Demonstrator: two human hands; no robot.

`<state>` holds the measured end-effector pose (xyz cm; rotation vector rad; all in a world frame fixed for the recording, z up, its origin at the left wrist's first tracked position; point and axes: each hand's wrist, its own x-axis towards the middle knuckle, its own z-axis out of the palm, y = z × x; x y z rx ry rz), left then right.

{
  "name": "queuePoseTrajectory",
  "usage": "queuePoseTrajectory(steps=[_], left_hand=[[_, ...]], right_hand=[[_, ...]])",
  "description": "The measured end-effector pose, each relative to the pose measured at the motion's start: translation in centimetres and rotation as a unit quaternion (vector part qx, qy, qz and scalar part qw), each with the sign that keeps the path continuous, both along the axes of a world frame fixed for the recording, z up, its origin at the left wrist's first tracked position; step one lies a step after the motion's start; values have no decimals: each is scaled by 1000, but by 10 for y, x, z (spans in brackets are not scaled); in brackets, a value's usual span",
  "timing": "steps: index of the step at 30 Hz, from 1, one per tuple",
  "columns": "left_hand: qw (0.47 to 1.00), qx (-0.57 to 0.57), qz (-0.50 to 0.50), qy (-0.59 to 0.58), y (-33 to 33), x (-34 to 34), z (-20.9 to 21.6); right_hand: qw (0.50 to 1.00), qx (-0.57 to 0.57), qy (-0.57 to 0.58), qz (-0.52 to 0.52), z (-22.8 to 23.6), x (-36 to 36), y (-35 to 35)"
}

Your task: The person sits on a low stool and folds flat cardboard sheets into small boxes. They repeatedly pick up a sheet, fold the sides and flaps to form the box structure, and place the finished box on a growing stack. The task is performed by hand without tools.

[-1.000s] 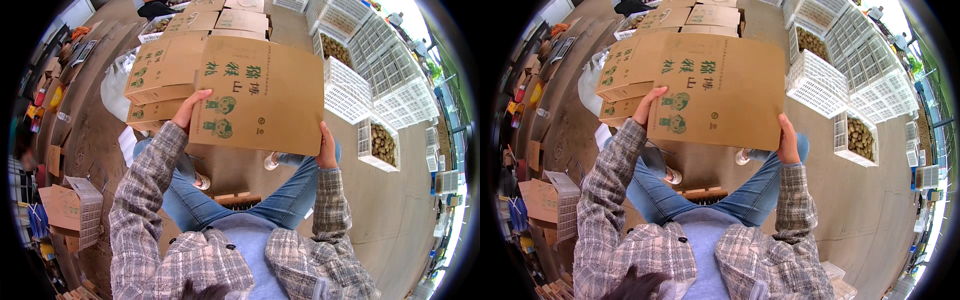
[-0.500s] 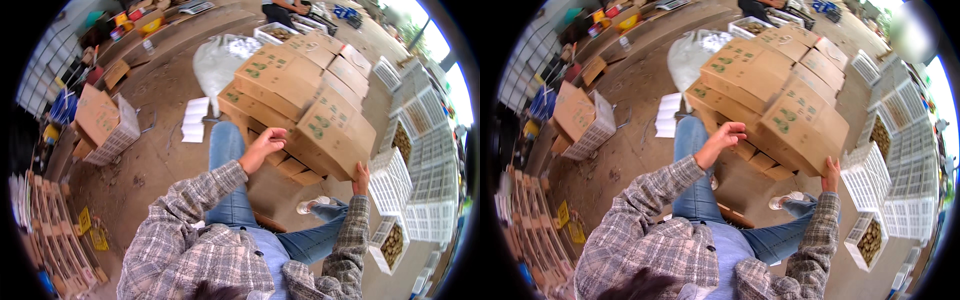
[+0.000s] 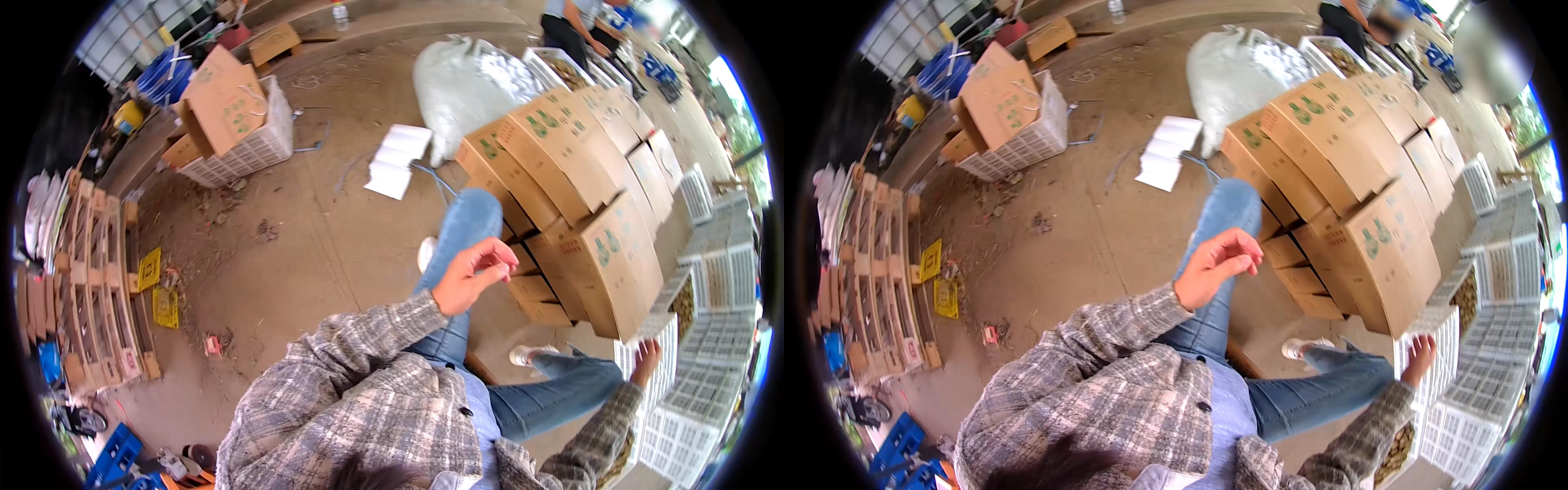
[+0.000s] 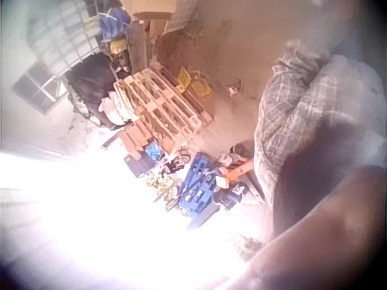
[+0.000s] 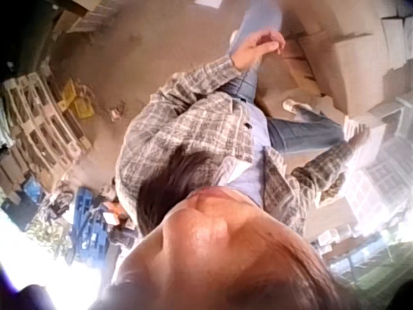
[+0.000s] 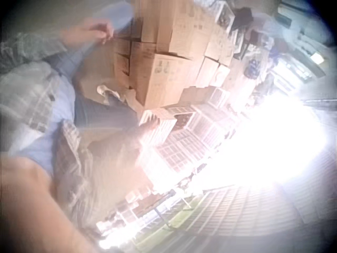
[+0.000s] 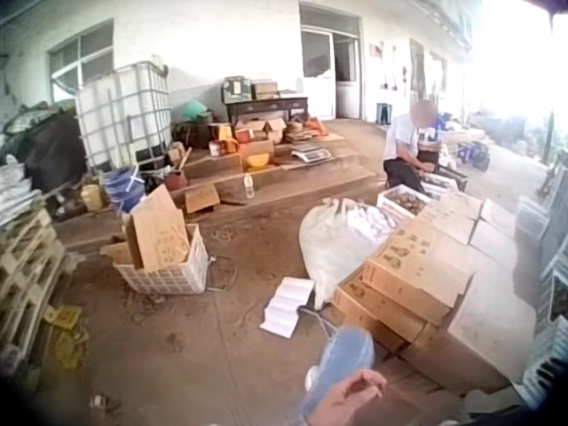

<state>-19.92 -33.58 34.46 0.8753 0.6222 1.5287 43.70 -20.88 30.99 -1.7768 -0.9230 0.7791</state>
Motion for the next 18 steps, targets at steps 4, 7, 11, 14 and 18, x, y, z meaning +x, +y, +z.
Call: queuePoseTrajectory(steps=[4, 7, 11, 14, 18], left_hand=[[996, -12, 84, -14, -9, -17, -8], [994, -13, 107, -2, -14, -14, -8], [995, 21, 92, 33, -8, 10, 7], [974, 56, 78, 204, -18, 5, 39], [993, 29, 72, 90, 17, 17, 40]], right_hand=[[957, 177, -223, -55, 27, -70, -13], [939, 284, -186, 54, 77, -179, -28], [935, 249, -165, 192, 52, -268, -34], [933, 218, -74, 277, 18, -301, -23], [927, 221, -13, 302, 2, -326, -14]])
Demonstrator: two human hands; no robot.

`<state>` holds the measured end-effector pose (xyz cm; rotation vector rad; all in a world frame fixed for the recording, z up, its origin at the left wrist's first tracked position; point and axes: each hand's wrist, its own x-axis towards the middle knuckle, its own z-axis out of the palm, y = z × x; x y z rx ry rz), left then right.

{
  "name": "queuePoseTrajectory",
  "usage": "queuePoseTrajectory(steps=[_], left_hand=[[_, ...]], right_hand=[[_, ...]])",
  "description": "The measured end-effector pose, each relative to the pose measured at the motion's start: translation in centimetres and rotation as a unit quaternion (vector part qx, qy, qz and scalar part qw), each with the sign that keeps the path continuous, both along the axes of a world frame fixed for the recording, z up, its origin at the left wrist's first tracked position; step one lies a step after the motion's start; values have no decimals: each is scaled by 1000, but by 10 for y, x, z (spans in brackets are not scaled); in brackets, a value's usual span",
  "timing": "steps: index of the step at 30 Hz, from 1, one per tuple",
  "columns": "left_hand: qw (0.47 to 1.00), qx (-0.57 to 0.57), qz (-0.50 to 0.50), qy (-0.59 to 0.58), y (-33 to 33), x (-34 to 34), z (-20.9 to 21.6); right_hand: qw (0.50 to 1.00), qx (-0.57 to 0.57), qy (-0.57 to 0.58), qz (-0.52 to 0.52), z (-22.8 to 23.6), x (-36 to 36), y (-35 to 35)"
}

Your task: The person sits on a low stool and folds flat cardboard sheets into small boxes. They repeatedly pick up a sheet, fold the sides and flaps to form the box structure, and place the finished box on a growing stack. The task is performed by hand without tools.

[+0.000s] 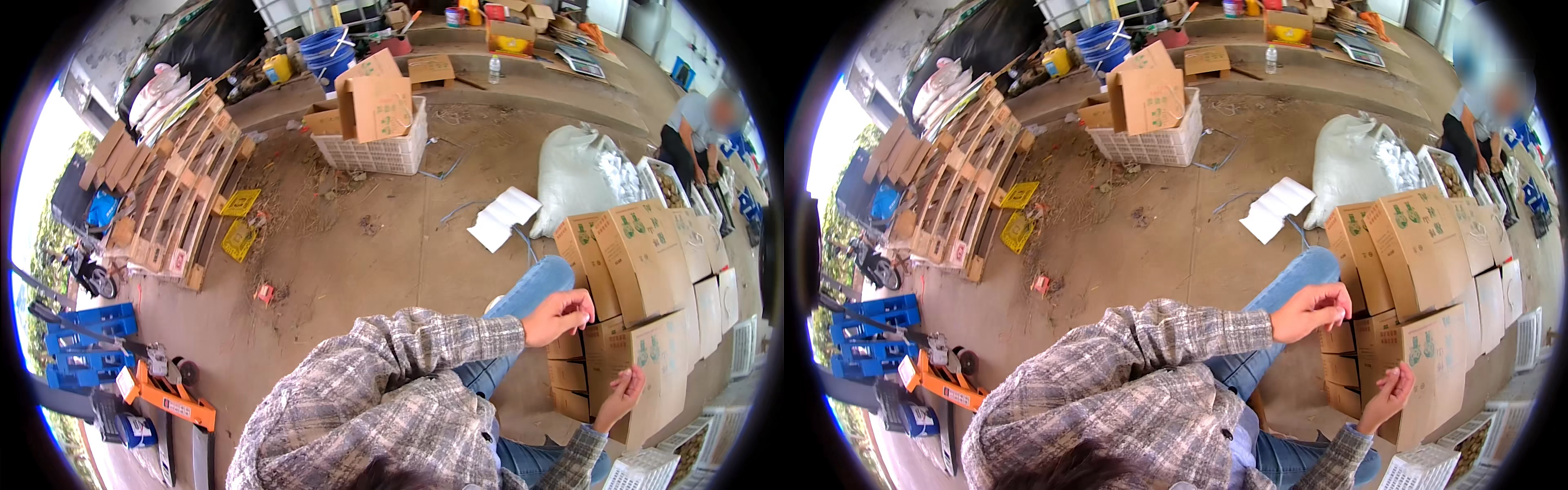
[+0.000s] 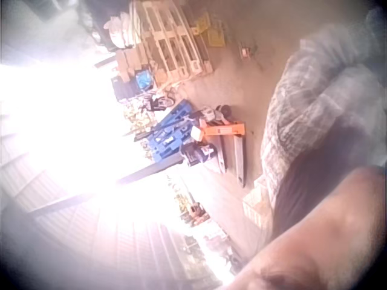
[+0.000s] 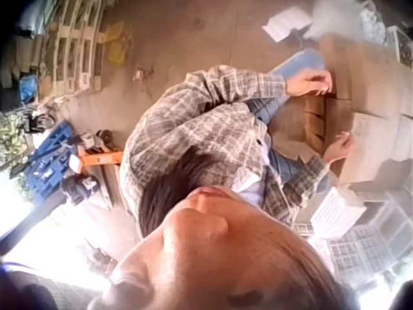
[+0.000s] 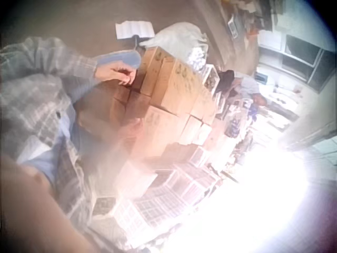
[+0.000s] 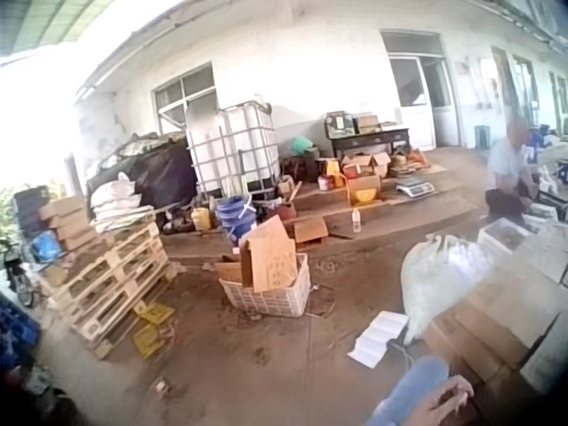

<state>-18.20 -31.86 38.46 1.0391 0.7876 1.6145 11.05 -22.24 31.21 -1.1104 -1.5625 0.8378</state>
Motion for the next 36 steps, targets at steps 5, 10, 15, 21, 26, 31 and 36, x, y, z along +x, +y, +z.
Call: queuePoseTrajectory(steps=[5, 10, 15, 21, 26, 31, 36], left_hand=[[1000, -18, 16, -8, 86, 44, -4], [993, 20, -120, -2, 155, 145, -26], [922, 276, -144, 230, 201, 197, -80], [942, 246, -172, 153, 199, 196, -81], [837, 23, -157, 523, 245, 225, -24], [773, 31, -173, 609, 242, 252, -6], [783, -17, -210, 586, 239, 230, 84]], right_hand=[[998, 2, 55, 5, 38, -15, 15], [997, -21, 54, -47, 66, 18, 44], [987, -83, -116, -76, 86, 110, 129], [956, -220, -191, -21, 35, 122, 178], [949, -3, -285, -135, 52, 107, 185], [952, -181, -183, -163, 68, 90, 137], [942, -278, -106, -156, 154, 101, 87]])
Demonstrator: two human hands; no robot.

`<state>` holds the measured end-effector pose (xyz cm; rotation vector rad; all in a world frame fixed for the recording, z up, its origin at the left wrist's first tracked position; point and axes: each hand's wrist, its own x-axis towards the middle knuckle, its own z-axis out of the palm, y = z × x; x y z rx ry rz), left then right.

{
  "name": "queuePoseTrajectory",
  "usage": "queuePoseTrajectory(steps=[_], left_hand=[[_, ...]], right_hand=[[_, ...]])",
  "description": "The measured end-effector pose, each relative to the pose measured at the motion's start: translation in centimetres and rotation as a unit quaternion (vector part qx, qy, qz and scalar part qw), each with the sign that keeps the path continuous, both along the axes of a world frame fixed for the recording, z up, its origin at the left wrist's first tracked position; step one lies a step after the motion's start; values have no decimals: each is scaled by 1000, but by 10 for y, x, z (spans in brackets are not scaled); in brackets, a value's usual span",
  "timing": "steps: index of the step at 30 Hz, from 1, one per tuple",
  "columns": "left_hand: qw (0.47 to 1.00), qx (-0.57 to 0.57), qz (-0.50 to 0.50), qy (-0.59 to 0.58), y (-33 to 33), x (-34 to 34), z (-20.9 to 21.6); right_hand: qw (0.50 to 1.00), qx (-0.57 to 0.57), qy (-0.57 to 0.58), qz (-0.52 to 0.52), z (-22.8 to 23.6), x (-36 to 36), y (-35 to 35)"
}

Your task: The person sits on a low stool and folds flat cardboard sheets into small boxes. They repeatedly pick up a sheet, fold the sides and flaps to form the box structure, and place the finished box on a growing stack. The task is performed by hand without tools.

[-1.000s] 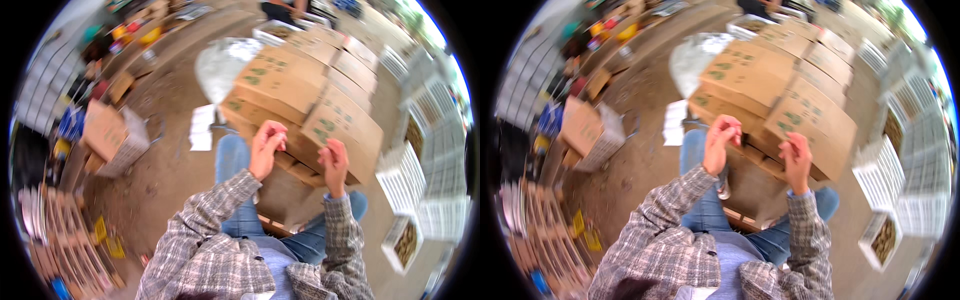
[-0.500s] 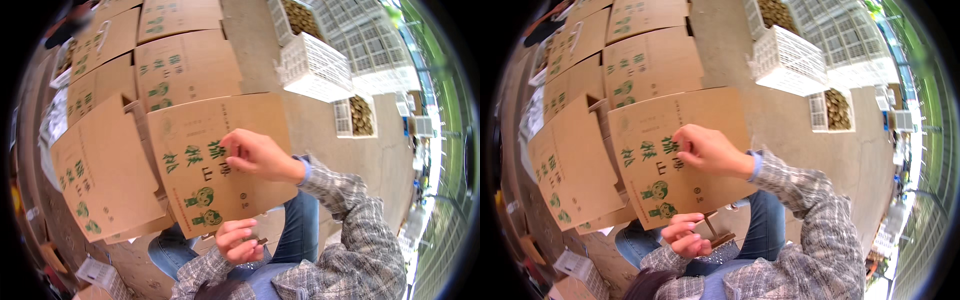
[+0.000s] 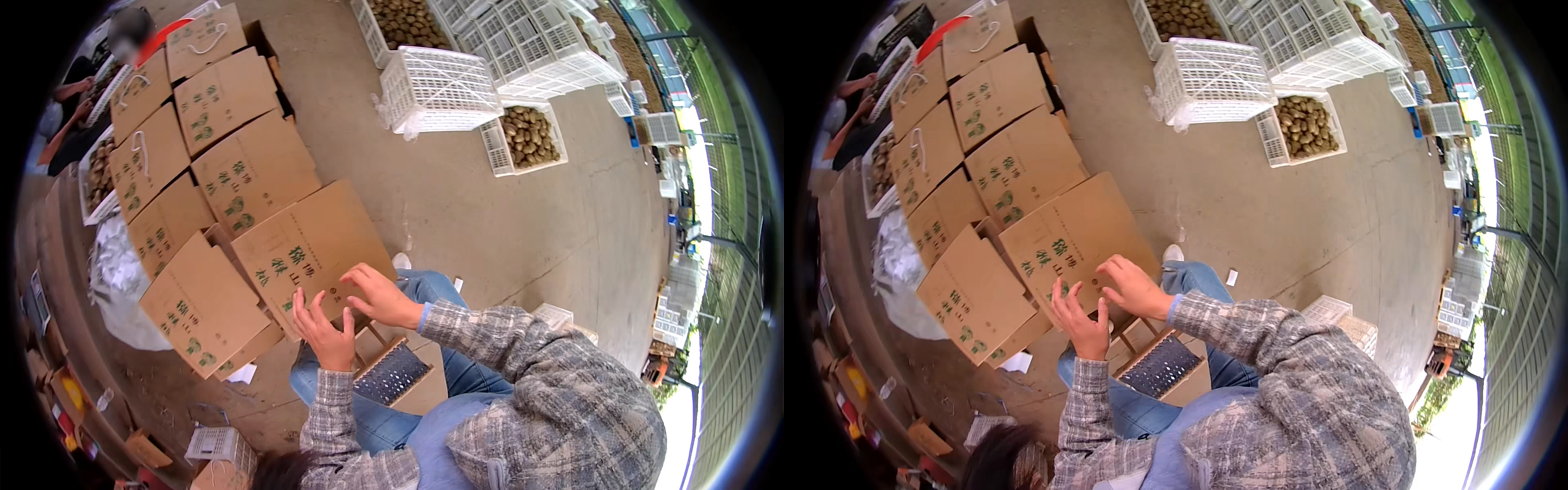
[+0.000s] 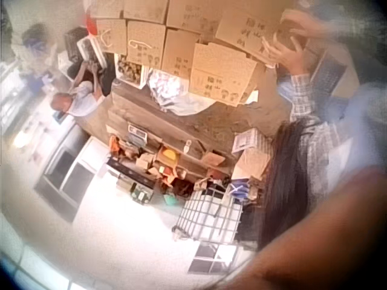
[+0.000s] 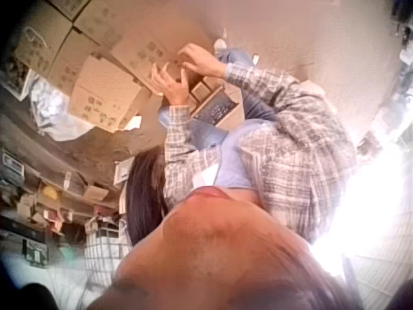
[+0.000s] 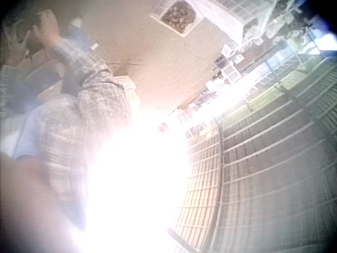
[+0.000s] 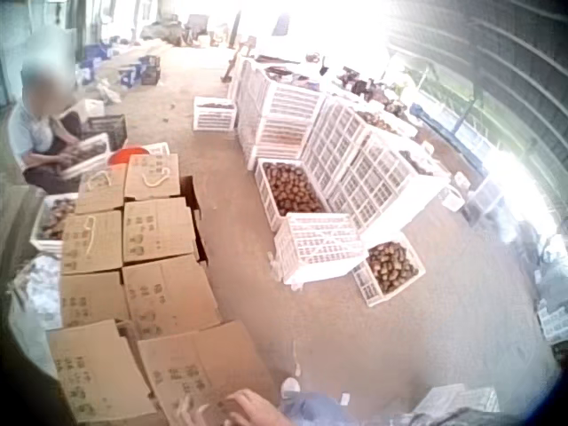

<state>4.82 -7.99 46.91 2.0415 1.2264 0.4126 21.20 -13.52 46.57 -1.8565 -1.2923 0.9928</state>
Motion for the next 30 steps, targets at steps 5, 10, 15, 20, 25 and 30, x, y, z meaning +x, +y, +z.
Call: queuePoseTrajectory(steps=[5, 10, 15, 20, 25, 30], left_hand=[[992, -97, 59, 46, -15, -70, 108], [983, -65, 158, 71, -26, -135, 155], [966, -97, 230, 63, -51, -146, 164], [959, -110, 246, 83, -72, -125, 159], [960, -152, 232, 39, -50, -93, 147], [940, -252, 232, 2, -2, -43, 63]], right_hand=[[991, -79, 103, -44, 136, 16, -52], [992, -71, 103, 22, 181, 45, -66], [986, -80, 136, 58, 211, 87, -73], [983, -92, 92, 128, 227, 151, -49], [975, -136, 164, 56, 229, 186, -15], [967, -135, 161, 146, 198, 220, 46]])
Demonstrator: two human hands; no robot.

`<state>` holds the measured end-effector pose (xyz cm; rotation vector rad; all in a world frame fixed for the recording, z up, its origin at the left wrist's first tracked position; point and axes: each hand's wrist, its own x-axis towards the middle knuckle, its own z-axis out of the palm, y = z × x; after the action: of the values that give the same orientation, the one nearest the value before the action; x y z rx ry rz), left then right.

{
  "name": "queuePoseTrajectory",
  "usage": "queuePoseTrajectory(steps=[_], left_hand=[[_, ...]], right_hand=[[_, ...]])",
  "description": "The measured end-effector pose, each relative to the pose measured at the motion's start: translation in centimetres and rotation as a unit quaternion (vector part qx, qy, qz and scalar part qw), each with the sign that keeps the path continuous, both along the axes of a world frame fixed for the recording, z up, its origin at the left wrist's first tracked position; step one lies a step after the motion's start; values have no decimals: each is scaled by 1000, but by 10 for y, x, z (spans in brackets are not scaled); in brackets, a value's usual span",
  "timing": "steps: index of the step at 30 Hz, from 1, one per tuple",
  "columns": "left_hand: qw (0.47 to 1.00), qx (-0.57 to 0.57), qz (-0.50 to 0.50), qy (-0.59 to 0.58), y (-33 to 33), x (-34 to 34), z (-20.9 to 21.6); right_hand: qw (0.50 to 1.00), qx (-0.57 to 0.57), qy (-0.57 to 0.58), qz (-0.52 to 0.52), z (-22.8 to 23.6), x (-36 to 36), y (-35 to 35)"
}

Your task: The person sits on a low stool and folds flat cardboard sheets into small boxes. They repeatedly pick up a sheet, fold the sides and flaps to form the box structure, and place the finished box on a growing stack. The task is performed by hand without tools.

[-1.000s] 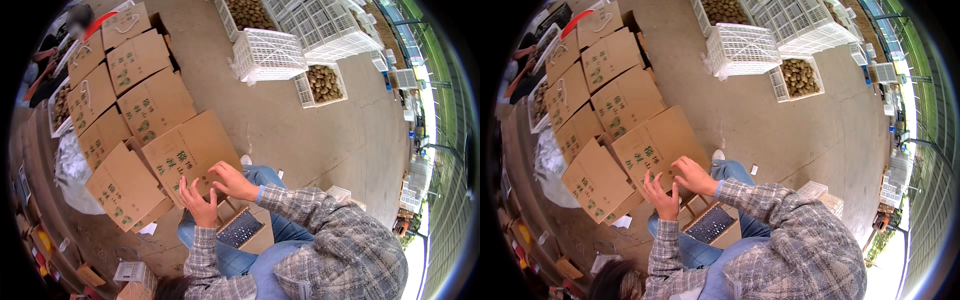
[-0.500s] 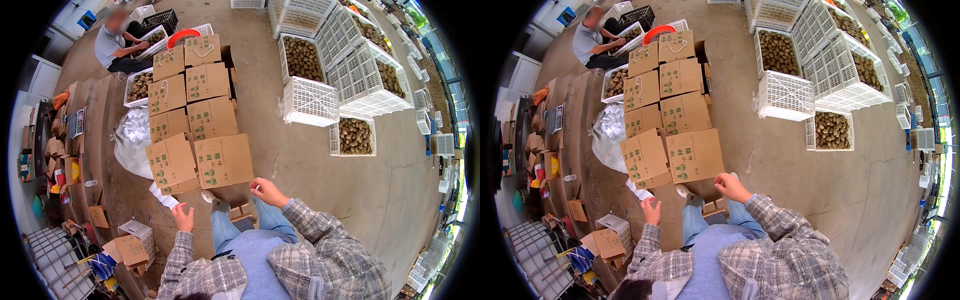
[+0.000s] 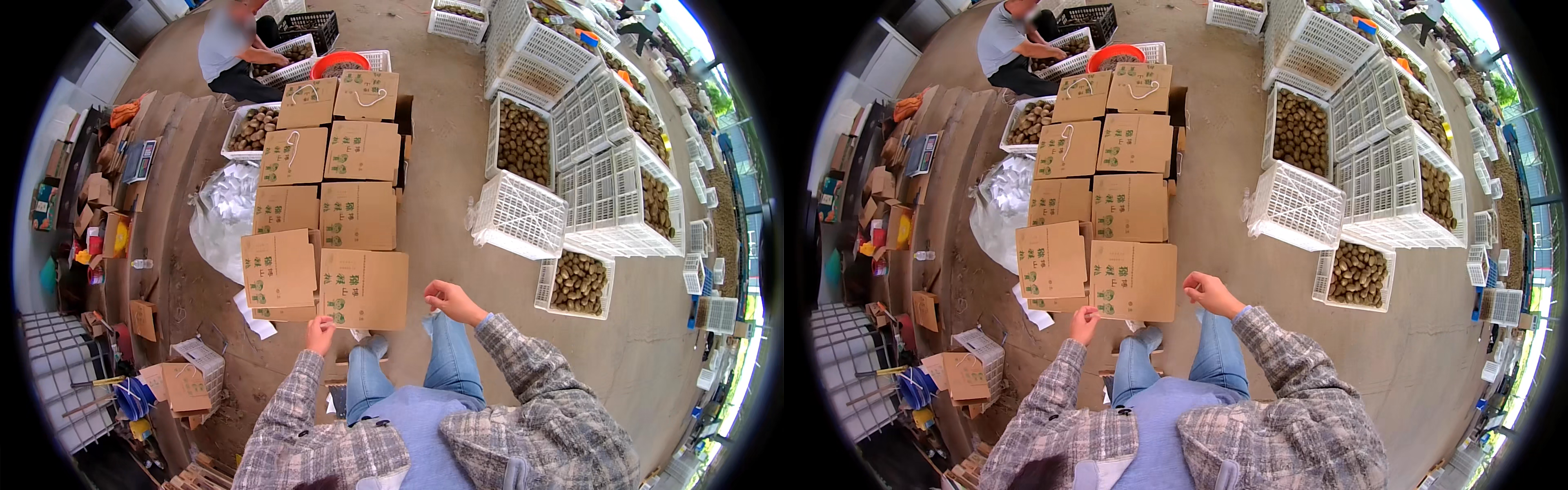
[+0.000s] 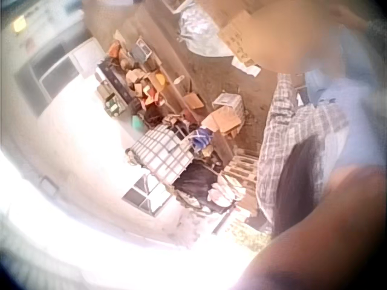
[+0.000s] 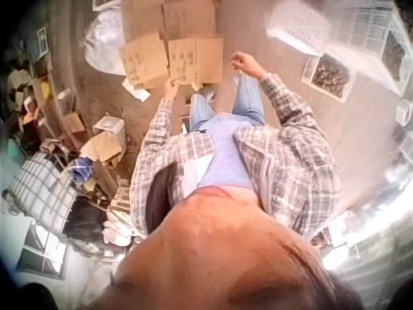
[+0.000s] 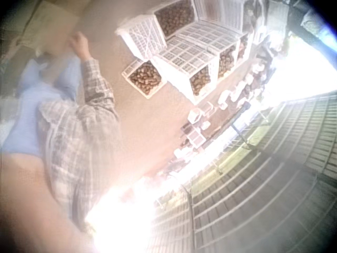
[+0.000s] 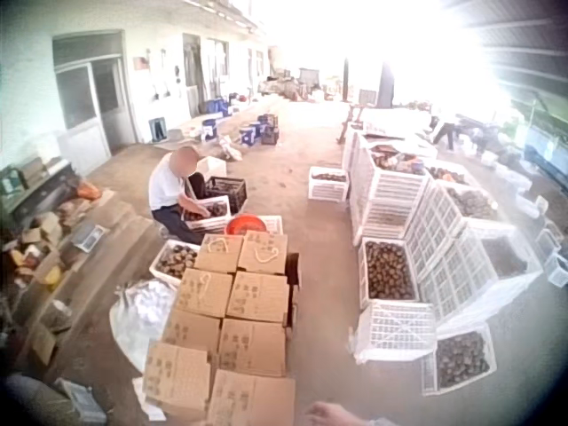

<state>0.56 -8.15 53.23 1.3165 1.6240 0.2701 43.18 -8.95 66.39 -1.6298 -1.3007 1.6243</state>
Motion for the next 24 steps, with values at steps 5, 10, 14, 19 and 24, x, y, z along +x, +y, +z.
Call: queuePoseTrajectory(steps=[5, 10, 14, 19, 24], left_hand=[[994, 73, -49, -58, 100, 133, 37], [996, 66, -6, -62, 193, 224, 10], [995, 61, -18, -81, 243, 303, 37], [988, 9, 56, -143, 249, 294, -10], [951, -90, 226, -193, 297, 288, -16]], right_hand=[[999, 4, -1, 37, -19, 89, 79], [998, 16, -1, -67, -35, 213, 147], [992, 13, -71, -101, -47, 303, 208], [994, 70, -75, -23, -44, 305, 369], [990, 95, -24, 97, -22, 272, 536]])
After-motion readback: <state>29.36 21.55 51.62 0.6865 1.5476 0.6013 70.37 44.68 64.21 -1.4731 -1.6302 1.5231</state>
